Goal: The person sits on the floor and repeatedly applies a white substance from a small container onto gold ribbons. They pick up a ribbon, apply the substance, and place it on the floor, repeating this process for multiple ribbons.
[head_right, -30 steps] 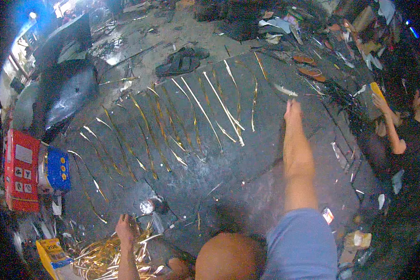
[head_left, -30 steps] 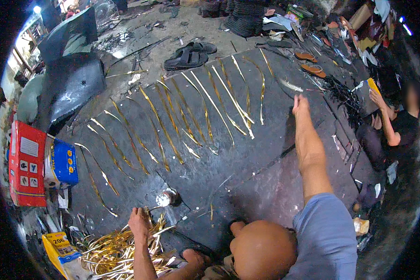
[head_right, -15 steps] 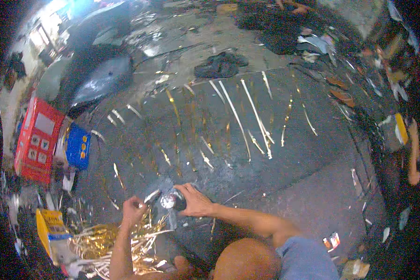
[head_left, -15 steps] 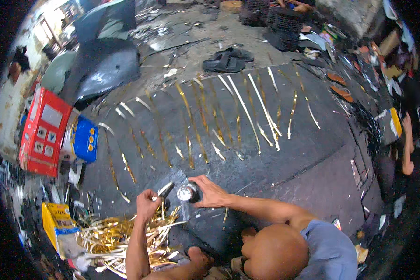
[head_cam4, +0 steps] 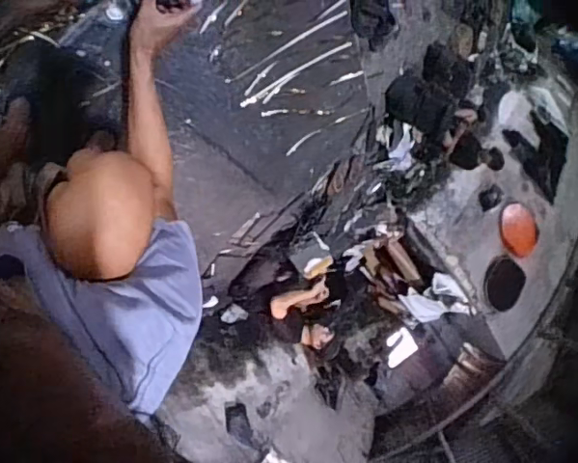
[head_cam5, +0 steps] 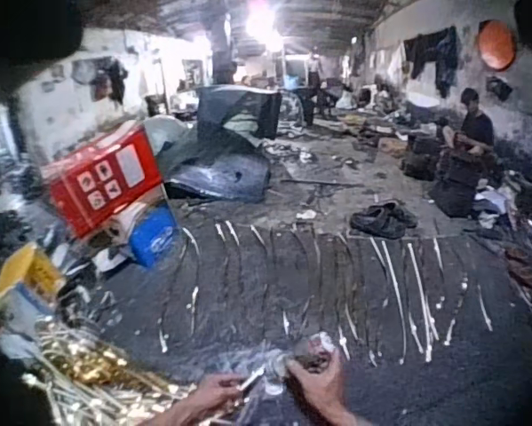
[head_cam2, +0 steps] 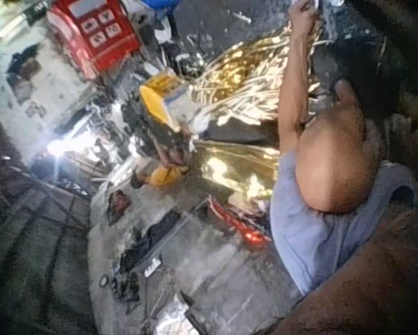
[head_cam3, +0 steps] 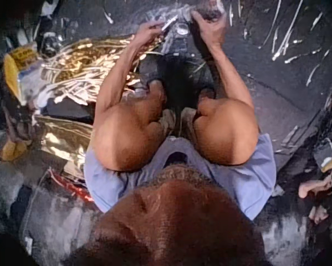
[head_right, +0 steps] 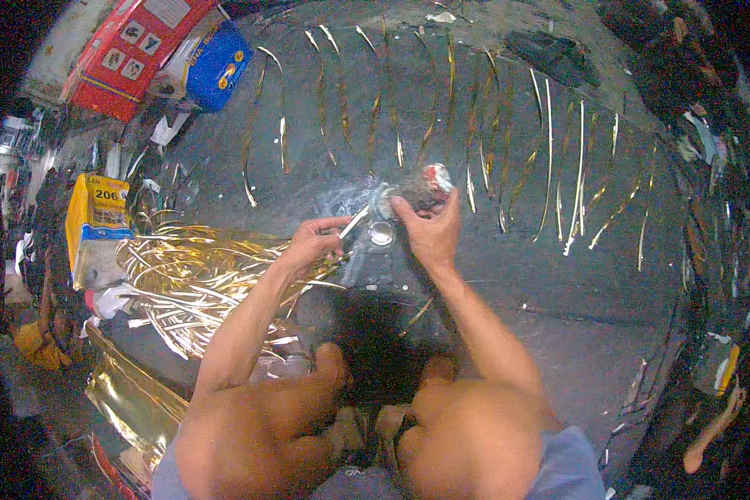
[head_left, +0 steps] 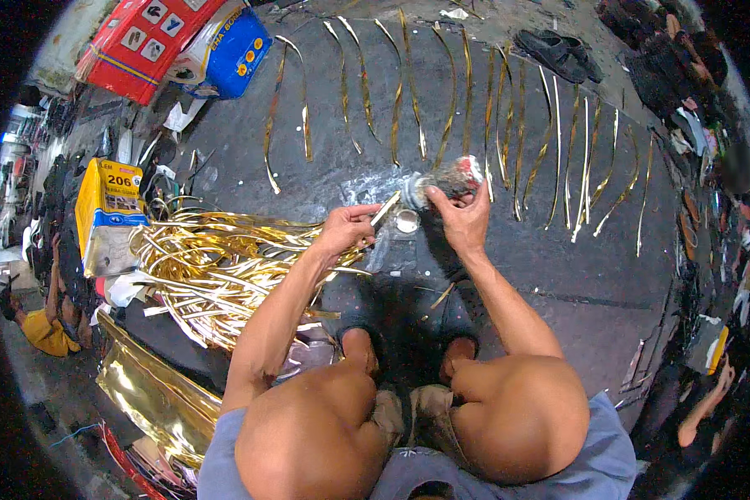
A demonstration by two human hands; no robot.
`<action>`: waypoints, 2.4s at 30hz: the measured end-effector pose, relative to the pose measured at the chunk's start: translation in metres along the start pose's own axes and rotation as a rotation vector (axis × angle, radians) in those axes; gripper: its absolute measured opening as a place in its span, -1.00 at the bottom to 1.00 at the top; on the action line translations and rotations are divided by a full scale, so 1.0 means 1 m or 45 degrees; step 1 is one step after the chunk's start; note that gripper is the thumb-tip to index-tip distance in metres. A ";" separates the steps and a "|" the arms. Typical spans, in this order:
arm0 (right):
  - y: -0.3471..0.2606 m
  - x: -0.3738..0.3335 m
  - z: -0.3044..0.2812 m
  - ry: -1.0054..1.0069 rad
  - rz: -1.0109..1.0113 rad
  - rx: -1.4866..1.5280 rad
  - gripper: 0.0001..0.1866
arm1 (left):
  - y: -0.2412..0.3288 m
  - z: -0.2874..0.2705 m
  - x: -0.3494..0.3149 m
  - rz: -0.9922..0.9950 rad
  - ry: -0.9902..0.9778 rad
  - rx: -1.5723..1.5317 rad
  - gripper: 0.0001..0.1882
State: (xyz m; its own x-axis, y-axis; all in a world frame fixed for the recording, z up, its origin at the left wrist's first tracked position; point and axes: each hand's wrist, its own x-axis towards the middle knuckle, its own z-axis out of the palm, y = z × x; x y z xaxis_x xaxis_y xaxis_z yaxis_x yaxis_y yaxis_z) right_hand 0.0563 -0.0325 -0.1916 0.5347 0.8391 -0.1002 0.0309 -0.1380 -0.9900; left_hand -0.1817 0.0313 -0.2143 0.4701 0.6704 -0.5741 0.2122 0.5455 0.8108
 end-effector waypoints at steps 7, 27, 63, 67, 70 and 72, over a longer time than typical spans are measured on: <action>-0.003 -0.019 0.030 -0.096 -0.160 -0.180 -0.37 | -0.002 0.004 -0.007 -0.161 -0.166 -0.629 -0.32; 0.021 -0.023 -0.002 -0.350 -0.125 -0.663 -0.21 | -0.023 0.009 0.052 0.226 0.189 0.982 -0.84; -0.191 -0.021 -0.174 -0.260 0.197 1.118 -0.60 | 0.000 0.062 0.020 0.863 0.238 0.985 -0.43; -0.224 -0.029 -0.180 -0.414 0.070 1.179 -0.49 | 0.000 0.055 0.016 0.850 0.252 0.986 -0.41; -0.248 -0.037 -0.184 -0.421 -0.040 1.295 -0.60 | 0.004 0.055 0.018 0.761 0.153 0.969 -0.32; -0.277 -0.048 -0.196 -0.228 -0.232 1.226 -0.59 | 0.001 0.060 0.025 0.827 0.120 0.985 -0.32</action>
State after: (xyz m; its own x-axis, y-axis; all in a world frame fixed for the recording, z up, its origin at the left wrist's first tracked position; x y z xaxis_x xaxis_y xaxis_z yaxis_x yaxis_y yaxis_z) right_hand 0.1873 -0.1378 0.1068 0.4525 0.8828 0.1263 -0.6407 0.4204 -0.6425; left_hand -0.1182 0.0187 -0.2212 0.6295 0.7766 0.0245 0.4522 -0.3918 0.8013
